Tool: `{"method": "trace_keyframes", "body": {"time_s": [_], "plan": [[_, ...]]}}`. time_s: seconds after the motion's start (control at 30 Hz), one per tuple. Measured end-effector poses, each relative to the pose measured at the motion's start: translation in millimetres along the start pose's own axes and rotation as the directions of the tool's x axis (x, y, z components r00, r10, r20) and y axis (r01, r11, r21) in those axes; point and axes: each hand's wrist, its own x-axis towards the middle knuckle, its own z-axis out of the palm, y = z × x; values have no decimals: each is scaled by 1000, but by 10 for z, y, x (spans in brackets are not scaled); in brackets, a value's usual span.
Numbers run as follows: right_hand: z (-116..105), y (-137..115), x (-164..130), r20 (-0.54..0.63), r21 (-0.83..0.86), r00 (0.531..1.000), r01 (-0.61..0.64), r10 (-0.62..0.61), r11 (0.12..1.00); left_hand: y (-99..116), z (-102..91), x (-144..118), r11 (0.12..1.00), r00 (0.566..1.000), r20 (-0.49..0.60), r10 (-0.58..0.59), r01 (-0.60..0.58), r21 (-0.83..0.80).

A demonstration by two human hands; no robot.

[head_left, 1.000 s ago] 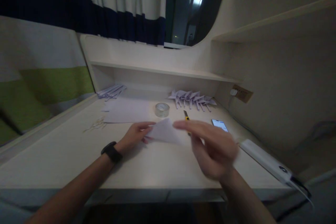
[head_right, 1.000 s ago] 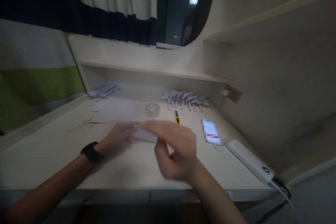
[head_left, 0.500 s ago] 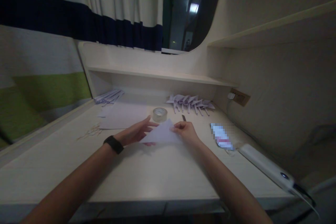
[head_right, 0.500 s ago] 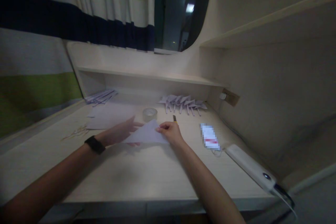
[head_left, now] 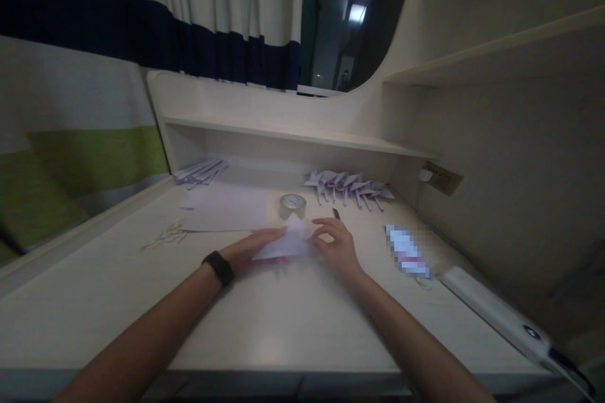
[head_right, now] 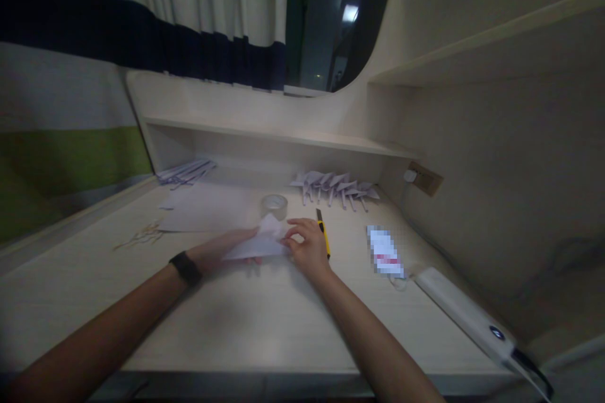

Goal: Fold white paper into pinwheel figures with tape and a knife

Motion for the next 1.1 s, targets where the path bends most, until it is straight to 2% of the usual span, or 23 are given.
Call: {"method": "trace_keyframes", "body": {"time_s": [0.1, 0.2, 0.37, 0.47, 0.63, 0.73, 0.87, 0.97, 1.03, 1.1], "plan": [[-48, -10, 3, 9, -122, 992, 129, -129, 984, -13, -42, 20, 999, 1000, -18, 21, -22, -28], [-74, -12, -12, 30, -171, 979, 205, -202, 964, 10, -46, 14, 997, 997, -1, 77, -77, 28], [-84, -28, -69, 132, -132, 971, 219, -202, 967, 65, -15, -42, 976, 981, -13, 196, -193, 103], [-60, -26, -95, 149, -58, 979, 153, -143, 987, 70, 4, -57, 970, 978, -59, 202, -192, 147], [34, -34, -109, 109, 219, 991, -99, 76, 971, 84, 28, -45, 949, 967, -112, 231, -198, 246], [65, -73, -115, 78, 178, 989, -138, 125, 974, 100, 18, -30, 897, 952, -95, 293, -239, 371], [70, -125, -130, 79, 3, 996, -33, 33, 999, 98, 16, -7, 766, 931, -87, 354, -235, 599], [90, -118, -143, 93, -64, 994, 69, -63, 996, 85, 61, 1, 688, 922, -57, 383, -244, 683], [108, -94, -151, 111, -75, 989, 110, -101, 991, 71, 98, 1, 682, 919, -29, 393, -270, 680], [116, -73, -157, 101, -84, 988, 129, -120, 988, 48, 121, 0, 719, 915, -95, 393, -241, 652]]}}
